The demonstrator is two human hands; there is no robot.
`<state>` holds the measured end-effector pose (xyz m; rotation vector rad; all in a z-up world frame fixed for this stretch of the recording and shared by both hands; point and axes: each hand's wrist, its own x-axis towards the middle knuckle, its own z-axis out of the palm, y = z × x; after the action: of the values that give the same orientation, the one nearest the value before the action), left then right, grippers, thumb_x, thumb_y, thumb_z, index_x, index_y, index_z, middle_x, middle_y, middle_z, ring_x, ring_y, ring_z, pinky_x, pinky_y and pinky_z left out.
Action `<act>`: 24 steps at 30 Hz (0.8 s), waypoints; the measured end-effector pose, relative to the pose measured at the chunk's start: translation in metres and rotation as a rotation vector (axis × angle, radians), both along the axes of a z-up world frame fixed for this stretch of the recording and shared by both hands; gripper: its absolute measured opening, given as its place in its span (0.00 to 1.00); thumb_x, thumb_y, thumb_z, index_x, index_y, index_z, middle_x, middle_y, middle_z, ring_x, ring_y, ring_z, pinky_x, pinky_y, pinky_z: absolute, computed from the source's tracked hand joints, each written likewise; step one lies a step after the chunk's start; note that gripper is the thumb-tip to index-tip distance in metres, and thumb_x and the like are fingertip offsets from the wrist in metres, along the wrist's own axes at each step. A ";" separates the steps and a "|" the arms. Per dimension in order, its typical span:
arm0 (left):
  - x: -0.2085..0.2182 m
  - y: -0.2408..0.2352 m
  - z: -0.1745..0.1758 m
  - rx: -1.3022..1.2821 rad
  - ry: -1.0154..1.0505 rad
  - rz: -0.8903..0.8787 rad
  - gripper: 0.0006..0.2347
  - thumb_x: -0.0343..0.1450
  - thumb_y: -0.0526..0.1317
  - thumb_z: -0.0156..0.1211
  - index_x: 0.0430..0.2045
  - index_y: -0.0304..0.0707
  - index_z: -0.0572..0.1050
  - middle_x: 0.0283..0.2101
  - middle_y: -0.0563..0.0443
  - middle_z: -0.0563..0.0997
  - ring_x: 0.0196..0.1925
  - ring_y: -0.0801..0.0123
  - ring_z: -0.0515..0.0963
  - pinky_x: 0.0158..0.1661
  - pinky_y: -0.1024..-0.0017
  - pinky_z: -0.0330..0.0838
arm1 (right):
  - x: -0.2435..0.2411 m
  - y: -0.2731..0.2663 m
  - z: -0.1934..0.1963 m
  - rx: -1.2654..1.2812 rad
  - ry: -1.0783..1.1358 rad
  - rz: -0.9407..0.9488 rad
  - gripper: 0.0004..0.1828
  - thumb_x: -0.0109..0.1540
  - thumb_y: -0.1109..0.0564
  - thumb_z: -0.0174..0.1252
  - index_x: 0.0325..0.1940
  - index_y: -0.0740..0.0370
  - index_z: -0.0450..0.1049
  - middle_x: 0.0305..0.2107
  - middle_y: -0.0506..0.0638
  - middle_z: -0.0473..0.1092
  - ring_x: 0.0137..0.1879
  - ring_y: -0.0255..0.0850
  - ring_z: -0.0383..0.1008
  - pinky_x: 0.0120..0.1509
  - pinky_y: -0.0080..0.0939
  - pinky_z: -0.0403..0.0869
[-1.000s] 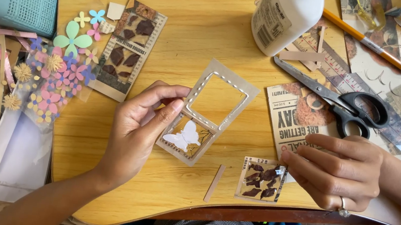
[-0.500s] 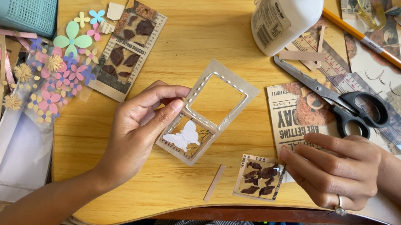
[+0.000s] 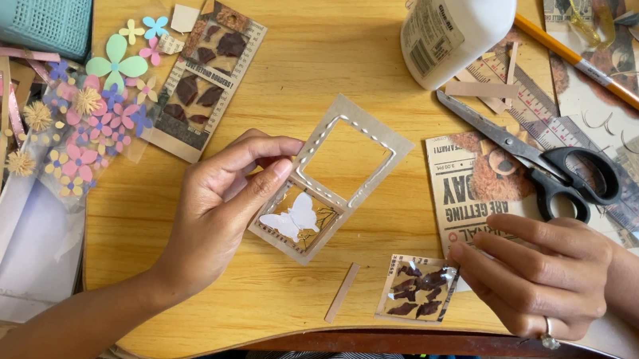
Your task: Assembling decorative paper frames and plastic inserts for scrapbooking or journaling.
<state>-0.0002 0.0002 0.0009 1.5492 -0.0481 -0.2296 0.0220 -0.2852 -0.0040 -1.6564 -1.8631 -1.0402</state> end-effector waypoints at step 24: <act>0.000 0.000 0.001 0.009 -0.013 0.007 0.09 0.71 0.34 0.50 0.41 0.28 0.74 0.35 0.54 0.71 0.36 0.77 0.68 0.38 0.83 0.63 | 0.009 -0.037 0.014 -0.207 -0.129 -0.155 0.02 0.55 0.72 0.53 0.27 0.72 0.69 0.26 0.63 0.72 0.26 0.45 0.67 0.28 0.43 0.74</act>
<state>-0.0006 0.0002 0.0019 1.5596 -0.0518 -0.2145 0.0309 -0.3219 0.0096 -1.9195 -2.0094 -1.0686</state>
